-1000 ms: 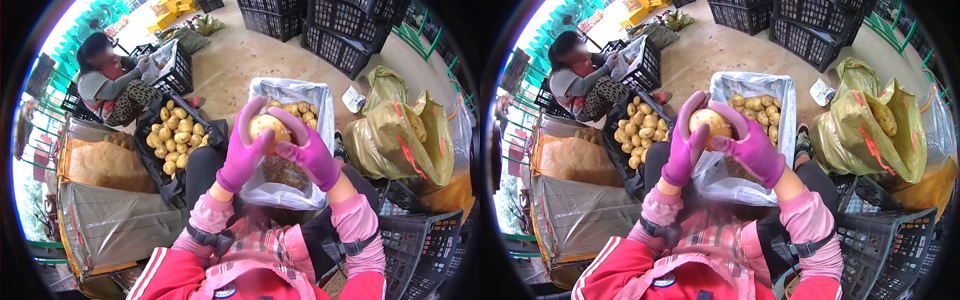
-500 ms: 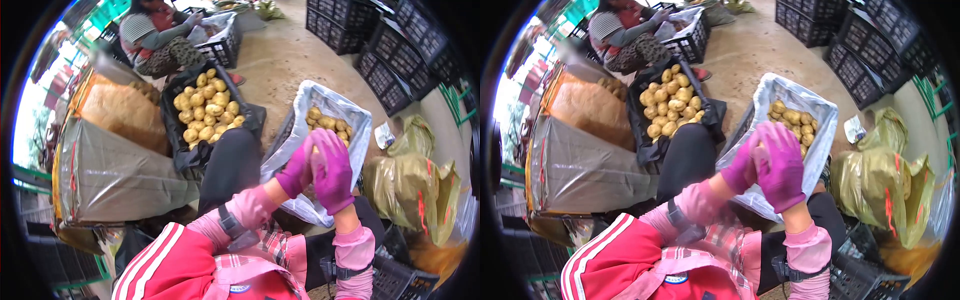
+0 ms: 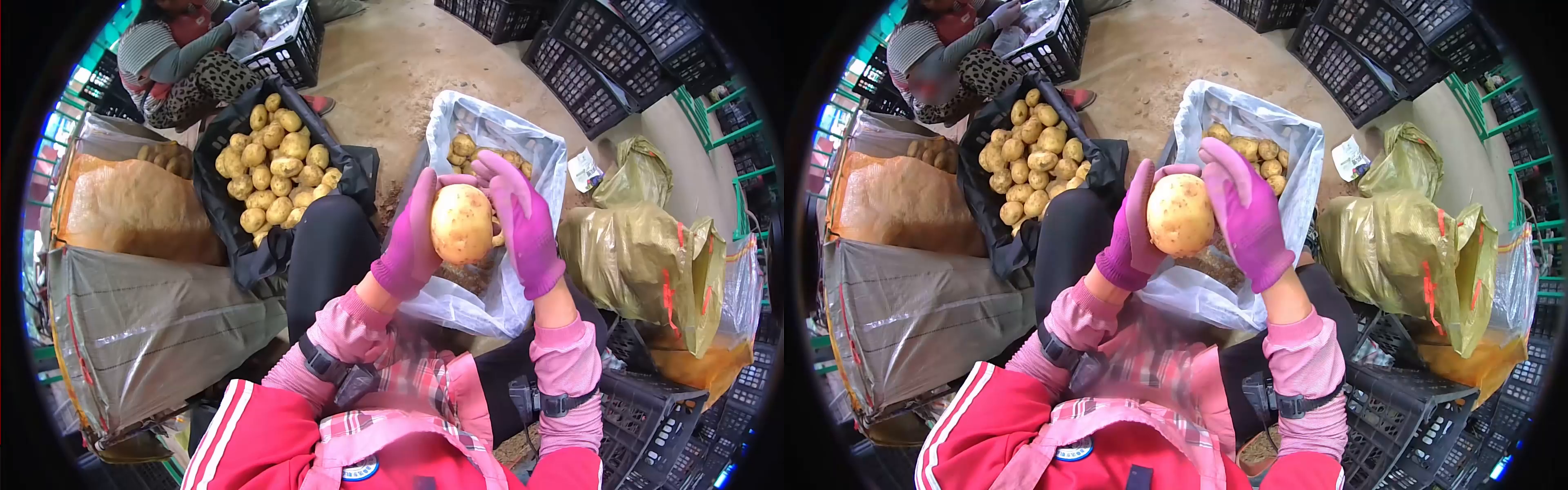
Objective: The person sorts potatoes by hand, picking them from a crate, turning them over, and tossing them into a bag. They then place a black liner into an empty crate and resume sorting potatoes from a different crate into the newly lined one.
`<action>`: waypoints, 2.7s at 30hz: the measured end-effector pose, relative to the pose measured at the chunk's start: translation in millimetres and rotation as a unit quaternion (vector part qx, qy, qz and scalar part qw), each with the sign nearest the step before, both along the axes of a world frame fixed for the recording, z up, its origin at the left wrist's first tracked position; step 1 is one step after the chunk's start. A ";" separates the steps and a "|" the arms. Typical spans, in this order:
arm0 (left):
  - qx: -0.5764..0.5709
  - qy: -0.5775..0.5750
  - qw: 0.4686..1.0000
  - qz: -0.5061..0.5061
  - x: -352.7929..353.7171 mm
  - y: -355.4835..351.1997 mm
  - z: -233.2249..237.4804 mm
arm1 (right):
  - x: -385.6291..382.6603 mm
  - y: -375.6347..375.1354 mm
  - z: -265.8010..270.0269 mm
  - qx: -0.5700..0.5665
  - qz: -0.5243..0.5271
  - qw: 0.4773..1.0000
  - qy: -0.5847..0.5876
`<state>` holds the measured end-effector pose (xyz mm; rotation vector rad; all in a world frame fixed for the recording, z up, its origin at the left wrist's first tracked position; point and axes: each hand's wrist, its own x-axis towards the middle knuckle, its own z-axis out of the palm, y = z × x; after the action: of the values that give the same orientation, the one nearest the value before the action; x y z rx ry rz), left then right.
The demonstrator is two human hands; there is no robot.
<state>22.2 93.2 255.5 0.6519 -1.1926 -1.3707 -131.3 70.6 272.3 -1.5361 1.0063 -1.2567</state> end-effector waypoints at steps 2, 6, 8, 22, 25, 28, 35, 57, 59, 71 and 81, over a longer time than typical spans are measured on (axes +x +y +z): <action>-0.016 -0.088 0.995 0.048 2.1 -1.2 -6.1 | 16.4 -0.9 3.6 -0.122 -0.006 0.979 0.163; -0.245 -0.347 0.884 0.197 -2.1 -5.5 -61.1 | 13.1 -6.7 -9.0 -0.098 -0.040 0.959 0.261; -0.260 -0.316 0.900 0.151 7.2 -6.5 -52.5 | 10.2 -20.1 -14.8 0.005 -0.037 0.986 0.164; 0.273 -0.155 0.903 0.294 247.3 -102.8 -83.2 | 14.2 -5.5 15.3 0.210 -0.080 0.972 0.071; 0.136 -0.474 0.790 0.365 254.7 -145.3 -127.6 | 11.5 -6.7 11.5 0.231 -0.073 0.966 0.088; 0.093 -0.702 0.636 0.306 248.9 -172.7 -153.8 | 8.1 -6.6 12.6 0.233 -0.076 0.966 0.084; 0.074 -0.773 0.592 0.218 270.1 -186.3 -176.9 | 2.4 -11.5 28.5 0.238 -0.101 0.959 0.113; 0.051 -0.634 0.553 0.538 431.8 -209.5 -201.0 | 1.6 -17.3 30.3 0.246 -0.019 0.952 0.182; 0.094 -0.677 0.494 0.538 420.7 -219.7 -200.0 | 4.0 -22.9 31.6 0.245 -0.021 0.950 0.194; 0.053 -0.649 0.583 0.486 477.7 -241.0 -227.3 | 26.0 -46.0 30.4 0.263 0.001 0.937 0.229; 0.171 -0.699 0.560 0.410 466.2 -246.4 -206.2 | 31.4 -52.5 23.9 0.271 0.008 0.932 0.239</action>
<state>488.4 -153.2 49.2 2.4895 -1.3427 0.0381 -100.0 18.1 296.2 -1.4132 1.4990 -0.5133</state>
